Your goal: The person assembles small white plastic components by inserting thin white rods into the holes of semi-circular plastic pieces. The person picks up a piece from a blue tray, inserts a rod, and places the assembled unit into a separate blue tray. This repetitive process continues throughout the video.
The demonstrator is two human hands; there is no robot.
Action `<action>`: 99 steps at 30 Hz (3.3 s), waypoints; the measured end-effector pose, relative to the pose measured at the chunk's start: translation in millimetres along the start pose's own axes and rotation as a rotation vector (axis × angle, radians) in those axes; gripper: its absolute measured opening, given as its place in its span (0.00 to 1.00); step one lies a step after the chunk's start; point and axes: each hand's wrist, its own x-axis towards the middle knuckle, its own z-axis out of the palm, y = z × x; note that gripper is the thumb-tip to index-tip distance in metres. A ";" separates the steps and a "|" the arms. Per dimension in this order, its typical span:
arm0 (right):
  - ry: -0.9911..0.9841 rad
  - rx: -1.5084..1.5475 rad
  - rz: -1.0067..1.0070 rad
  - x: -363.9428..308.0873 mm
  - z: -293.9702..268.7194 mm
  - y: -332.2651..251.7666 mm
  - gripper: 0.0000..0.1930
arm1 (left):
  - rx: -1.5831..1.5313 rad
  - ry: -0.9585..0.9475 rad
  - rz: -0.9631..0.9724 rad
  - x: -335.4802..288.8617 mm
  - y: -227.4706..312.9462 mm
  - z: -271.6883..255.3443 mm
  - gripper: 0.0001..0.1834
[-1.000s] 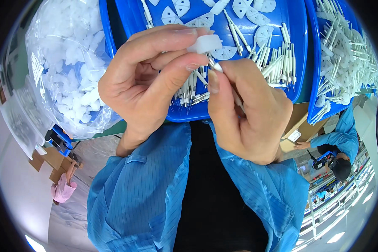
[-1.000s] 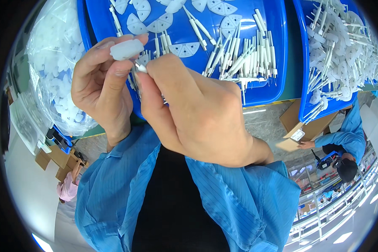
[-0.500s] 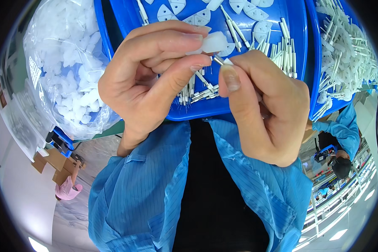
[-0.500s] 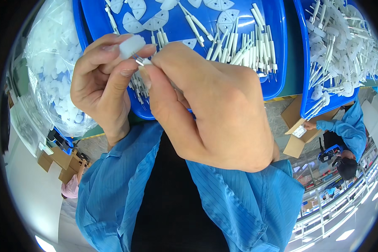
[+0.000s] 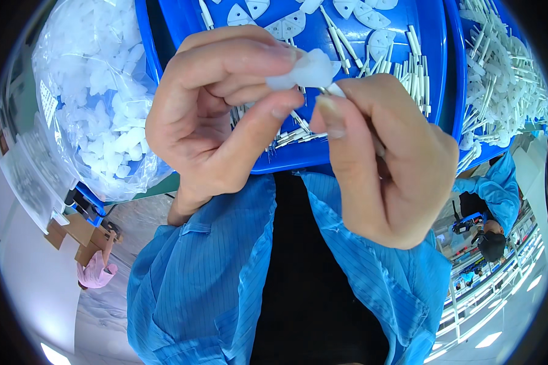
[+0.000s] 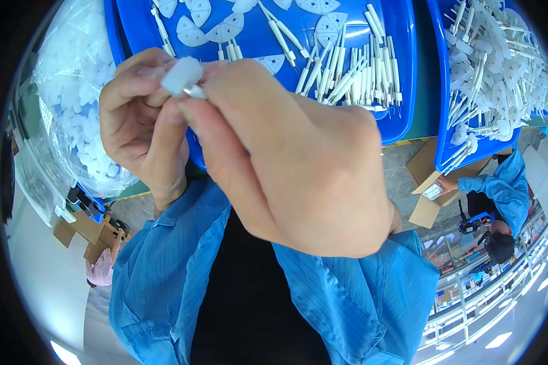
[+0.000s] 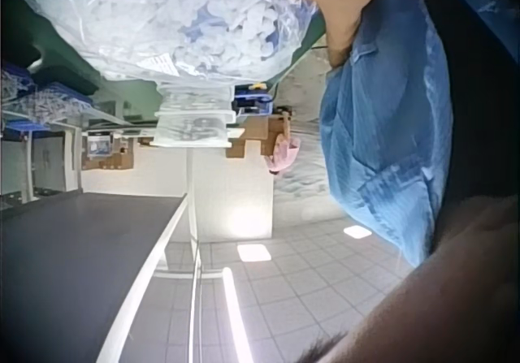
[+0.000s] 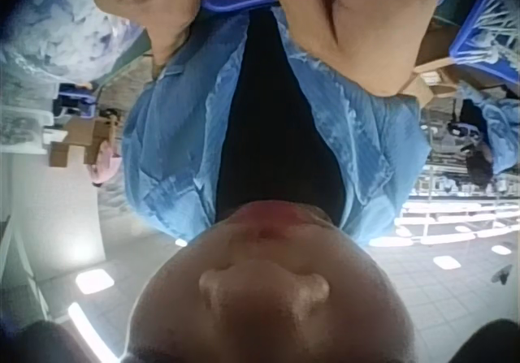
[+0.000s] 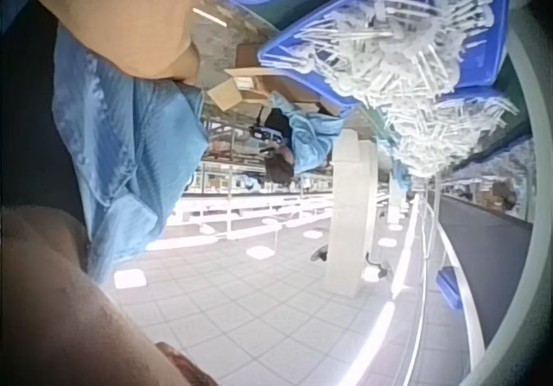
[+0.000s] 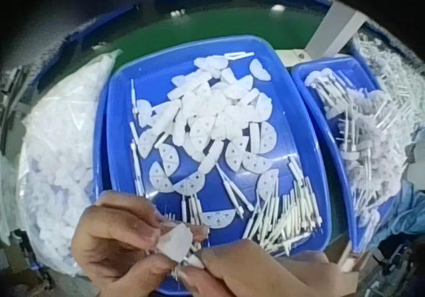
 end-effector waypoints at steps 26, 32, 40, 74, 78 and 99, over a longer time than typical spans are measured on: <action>0.014 0.175 -0.182 -15.5 15.2 5.4 0.07 | 0.098 -0.283 0.313 7.2 -5.3 -21.9 0.20; 0.005 0.126 -0.413 0.8 23.5 36.4 0.13 | 0.413 -0.397 0.436 14.5 2.2 -32.0 0.30; -0.032 0.007 -0.444 2.8 21.8 38.4 0.14 | 0.448 -0.336 0.520 15.9 -1.3 -37.7 0.27; -0.094 -0.523 0.106 29.8 -4.4 15.8 0.08 | -0.217 -0.057 -0.045 1.7 -6.5 -23.7 0.16; 0.142 0.013 0.024 15.1 -8.7 14.4 0.10 | -0.263 -0.027 -0.164 3.8 -1.0 -25.1 0.19; 0.105 0.046 0.025 -6.3 20.8 -2.4 0.03 | -0.089 0.069 -0.183 -1.0 1.9 -7.9 0.21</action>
